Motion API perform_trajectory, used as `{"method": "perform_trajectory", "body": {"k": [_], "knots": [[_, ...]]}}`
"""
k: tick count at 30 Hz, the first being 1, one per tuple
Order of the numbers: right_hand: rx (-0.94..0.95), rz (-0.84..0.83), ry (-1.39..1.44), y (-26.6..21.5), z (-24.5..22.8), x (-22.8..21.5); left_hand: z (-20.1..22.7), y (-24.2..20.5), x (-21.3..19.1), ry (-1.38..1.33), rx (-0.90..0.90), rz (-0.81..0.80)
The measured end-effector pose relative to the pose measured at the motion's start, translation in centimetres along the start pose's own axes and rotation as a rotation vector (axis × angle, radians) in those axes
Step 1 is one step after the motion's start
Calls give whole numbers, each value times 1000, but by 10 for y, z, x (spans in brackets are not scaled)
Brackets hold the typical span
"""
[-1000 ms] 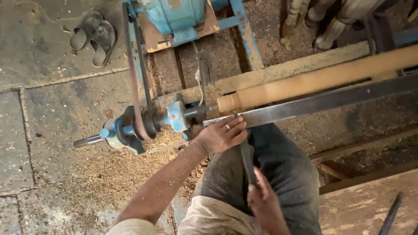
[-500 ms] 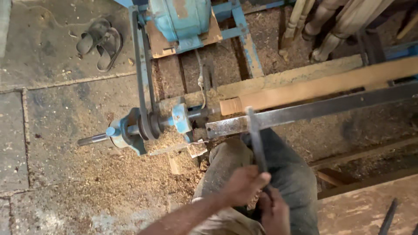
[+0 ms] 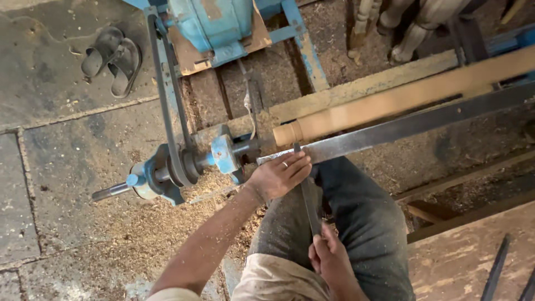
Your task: The person operates a wood lathe to shape a cylindrical wooden piece. They use a chisel to carve the wood while it spins, then switch to sandpaper to smooth the surface.
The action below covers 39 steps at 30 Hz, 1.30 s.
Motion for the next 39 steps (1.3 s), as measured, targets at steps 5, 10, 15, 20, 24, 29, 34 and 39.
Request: {"method": "perform_trajectory", "body": {"k": [5,10,15,20,24,29,34,39], "knots": [[-109,-88,42,-13,-26,10,-1,1,1,19,-15,-9],[-99,-8,-72,-19,-34,4,0,3,0,30,-17,-18],[-111,-67,-11,-23,-48,12,-7,6,-4,64,-51,-22],[43,2,-137,-34,-50,8,-6,6,-3,62,-75,-27],[99,-12,-102,-36,-51,8,-7,5,0,58,-86,-34],[9,-44,-37,-25,-43,13,-7,3,2,45,-84,-34],[9,-13,-11,-17,-32,13,-8,5,-6,32,-61,3],[32,-4,-4,-12,-23,9,-8,4,-2,-10,-76,-15]]}}
Point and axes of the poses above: each hand's wrist, its own y-axis towards the middle knuckle, its own x-axis out of the palm, z = x × y, the point moved 8 cm from there along y, towards the middle knuckle, and after that the axes turned 10 degrees about x, right-handed, at the moved point
